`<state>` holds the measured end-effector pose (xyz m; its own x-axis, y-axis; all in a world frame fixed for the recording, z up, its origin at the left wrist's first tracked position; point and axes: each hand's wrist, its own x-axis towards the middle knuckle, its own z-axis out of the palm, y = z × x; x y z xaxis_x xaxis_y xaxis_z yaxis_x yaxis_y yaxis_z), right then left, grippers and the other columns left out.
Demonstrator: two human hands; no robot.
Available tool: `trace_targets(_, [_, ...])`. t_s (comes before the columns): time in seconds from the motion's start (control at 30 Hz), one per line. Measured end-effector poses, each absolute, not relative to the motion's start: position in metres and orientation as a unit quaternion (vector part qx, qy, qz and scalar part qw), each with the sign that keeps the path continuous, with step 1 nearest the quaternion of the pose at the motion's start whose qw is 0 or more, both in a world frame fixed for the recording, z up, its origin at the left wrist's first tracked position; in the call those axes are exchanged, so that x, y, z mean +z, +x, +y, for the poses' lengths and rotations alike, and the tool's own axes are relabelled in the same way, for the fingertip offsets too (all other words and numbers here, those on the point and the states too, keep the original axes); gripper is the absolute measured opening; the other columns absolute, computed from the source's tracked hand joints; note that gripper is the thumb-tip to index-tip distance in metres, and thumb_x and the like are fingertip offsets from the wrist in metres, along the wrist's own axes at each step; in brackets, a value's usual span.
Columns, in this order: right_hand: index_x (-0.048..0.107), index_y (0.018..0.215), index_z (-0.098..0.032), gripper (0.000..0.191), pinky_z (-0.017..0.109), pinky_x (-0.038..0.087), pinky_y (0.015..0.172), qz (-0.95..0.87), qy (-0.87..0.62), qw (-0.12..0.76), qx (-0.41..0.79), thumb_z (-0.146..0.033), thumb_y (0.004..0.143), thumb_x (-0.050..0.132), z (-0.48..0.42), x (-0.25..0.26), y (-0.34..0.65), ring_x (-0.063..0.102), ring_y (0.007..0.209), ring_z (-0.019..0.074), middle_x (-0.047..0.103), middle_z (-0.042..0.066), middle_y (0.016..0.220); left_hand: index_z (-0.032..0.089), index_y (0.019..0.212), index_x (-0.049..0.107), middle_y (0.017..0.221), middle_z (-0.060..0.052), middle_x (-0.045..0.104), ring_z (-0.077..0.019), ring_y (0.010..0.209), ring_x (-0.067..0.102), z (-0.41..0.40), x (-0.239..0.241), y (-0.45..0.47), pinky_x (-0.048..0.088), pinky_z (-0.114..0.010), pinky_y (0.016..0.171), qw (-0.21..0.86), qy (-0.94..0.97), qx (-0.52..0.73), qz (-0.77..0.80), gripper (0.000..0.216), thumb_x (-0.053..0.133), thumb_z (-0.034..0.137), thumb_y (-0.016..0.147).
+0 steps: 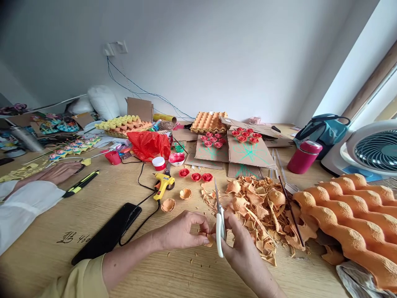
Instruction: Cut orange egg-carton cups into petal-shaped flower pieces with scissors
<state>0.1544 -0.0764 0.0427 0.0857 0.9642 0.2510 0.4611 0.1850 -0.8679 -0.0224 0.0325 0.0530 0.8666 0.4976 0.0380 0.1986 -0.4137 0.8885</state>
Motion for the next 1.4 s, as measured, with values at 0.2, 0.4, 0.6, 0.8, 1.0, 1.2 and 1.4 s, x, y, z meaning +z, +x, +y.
trace_targets(0.2, [0.058,0.085,-0.023,0.017,0.032,0.053,0.072,-0.614,-0.563,0.464,0.3,-0.037,0.085,0.068,-0.074,0.042,0.153,0.062,0.076,0.0195,0.065,0.002,0.083,0.015,0.09,0.068,0.088,-0.004,0.069,-0.0164,0.085,0.063,0.03,0.052,-0.02,0.049,-0.028,0.079,0.599,0.739,0.208,0.228,0.025,0.079,0.032,0.075])
trace_targets(0.4, [0.056,0.092,-0.023,0.021,0.033,0.051,0.074,-0.597,-0.558,0.457,0.351,-0.039,0.086,0.069,-0.075,0.029,0.157,0.059,0.079,0.0195,0.061,0.001,0.084,0.015,0.089,0.065,0.086,-0.004,0.068,-0.0147,0.08,0.062,0.028,0.044,-0.017,0.046,-0.028,0.073,0.687,0.668,0.178,0.225,0.035,0.08,0.043,0.073])
trace_targets(0.6, [0.053,0.111,-0.026,0.036,0.033,0.053,0.072,-0.535,-0.537,0.53,0.381,-0.05,0.088,0.066,-0.072,0.015,0.156,0.059,0.081,0.0205,0.06,0.002,0.088,0.016,0.103,0.062,0.099,-0.007,0.068,-0.0174,0.09,0.064,0.025,0.031,-0.012,0.046,-0.03,0.08,0.755,0.591,0.213,0.188,0.052,0.085,0.046,0.067])
trace_targets(0.8, [0.057,0.109,-0.025,0.04,0.031,0.052,0.063,-0.504,-0.555,0.563,0.349,-0.052,0.082,0.072,-0.07,0.016,0.159,0.06,0.076,0.0214,0.062,0.002,0.084,0.02,0.107,0.058,0.1,-0.002,0.066,-0.0138,0.091,0.062,0.019,0.033,-0.01,0.044,-0.026,0.081,0.79,0.535,0.231,0.19,0.056,0.09,0.026,0.062])
trace_targets(1.0, [0.054,0.116,-0.028,0.038,0.03,0.052,0.07,-0.497,-0.547,0.585,0.334,-0.048,0.087,0.069,-0.072,0.007,0.152,0.059,0.079,0.0198,0.061,0.001,0.088,0.019,0.108,0.058,0.107,-0.005,0.067,-0.0165,0.097,0.063,0.014,0.031,-0.006,0.045,-0.028,0.084,0.83,0.466,0.26,0.16,0.057,0.091,0.022,0.061])
trace_targets(1.2, [0.052,0.114,-0.027,0.033,0.033,0.052,0.078,-0.515,-0.561,0.582,0.286,-0.043,0.09,0.067,-0.073,0.004,0.144,0.061,0.083,0.0207,0.062,0.002,0.091,0.02,0.115,0.055,0.108,-0.006,0.069,-0.0161,0.098,0.064,0.005,0.025,-0.004,0.043,-0.029,0.088,0.836,0.417,0.311,0.177,0.061,0.09,0.021,0.065])
trace_targets(1.4, [0.055,0.108,-0.025,0.023,0.03,0.051,0.077,-0.532,-0.577,0.577,0.226,-0.037,0.091,0.066,-0.075,0.007,0.144,0.059,0.081,0.0187,0.061,0.001,0.089,0.022,0.123,0.054,0.109,-0.006,0.07,-0.0169,0.099,0.064,0.002,0.023,-0.004,0.042,-0.032,0.092,0.84,0.406,0.317,0.172,0.067,0.089,0.018,0.066])
